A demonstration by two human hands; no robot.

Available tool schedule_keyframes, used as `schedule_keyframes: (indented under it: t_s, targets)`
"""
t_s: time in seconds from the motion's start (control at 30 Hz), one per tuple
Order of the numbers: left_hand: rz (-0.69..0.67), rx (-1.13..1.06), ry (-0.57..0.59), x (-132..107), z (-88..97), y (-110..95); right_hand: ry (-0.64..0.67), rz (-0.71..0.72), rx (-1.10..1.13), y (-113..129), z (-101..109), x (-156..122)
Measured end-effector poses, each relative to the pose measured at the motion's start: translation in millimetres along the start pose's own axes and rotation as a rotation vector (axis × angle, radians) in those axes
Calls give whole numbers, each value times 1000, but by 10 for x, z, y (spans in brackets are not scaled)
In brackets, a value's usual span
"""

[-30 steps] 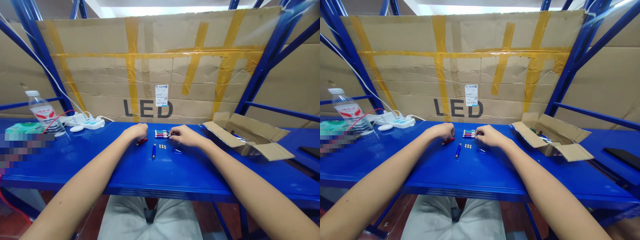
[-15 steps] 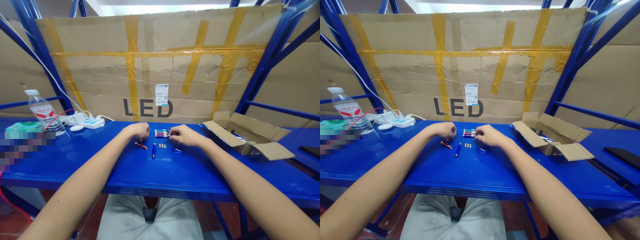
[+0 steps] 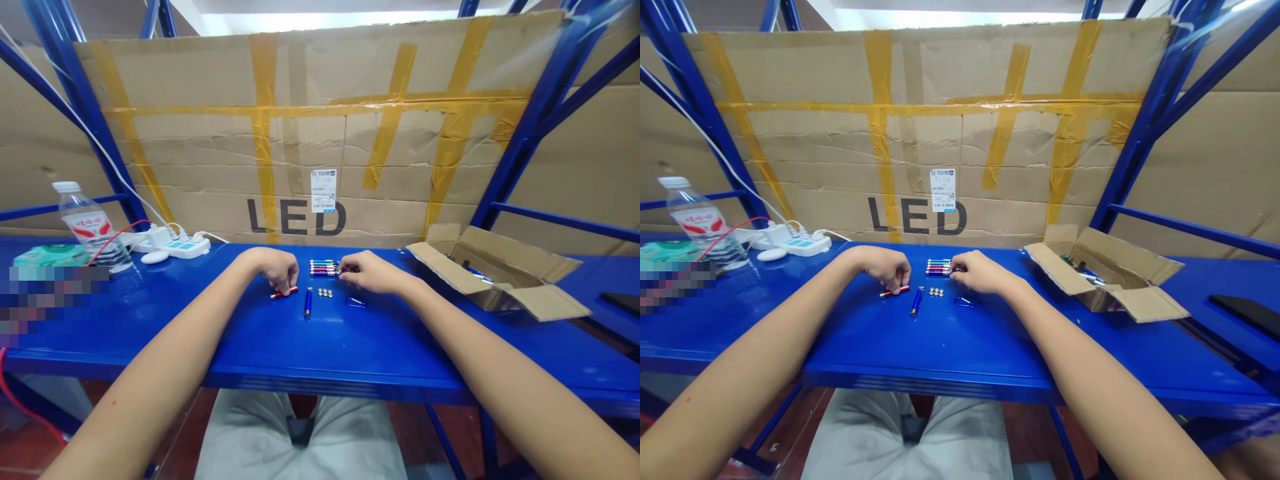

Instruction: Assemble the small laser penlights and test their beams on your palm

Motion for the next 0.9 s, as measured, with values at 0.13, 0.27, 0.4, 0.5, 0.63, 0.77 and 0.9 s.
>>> schedule_keyframes:
  t_s: [0.13, 0.27, 0.4, 0.5, 0.63, 0.77, 0.9]
  targets:
    - [21, -45, -3, -28, 5, -6, 8, -1, -2, 4, -2, 3]
    - [17, -55, -34, -40, 11, -32, 5, 10, 1, 3, 2, 5]
    - [36, -184, -8, -26, -23, -28, 9, 13, 7, 1, -2, 2]
    - [51, -266, 29, -15, -66, -36, 15, 9, 14, 4, -9, 0]
    - [74, -346, 61, -11, -128, -82, 18, 11, 12, 15, -17, 1]
    - [75, -379, 108, -27, -189, -162, 15, 13, -6, 29, -16, -2]
    - [69, -353, 129, -51, -214, -216, 22, 15, -10, 44, -12, -10]
Point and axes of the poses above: each hand's wrist, its own x-axis towards the middle knuckle, its own z-axis out of the back of the hand, y = z × x, the point moved 5 cm from there along x, towards the middle knuckle, and after that the axes turned 5 degrees about -y, right-handed, at the moved point
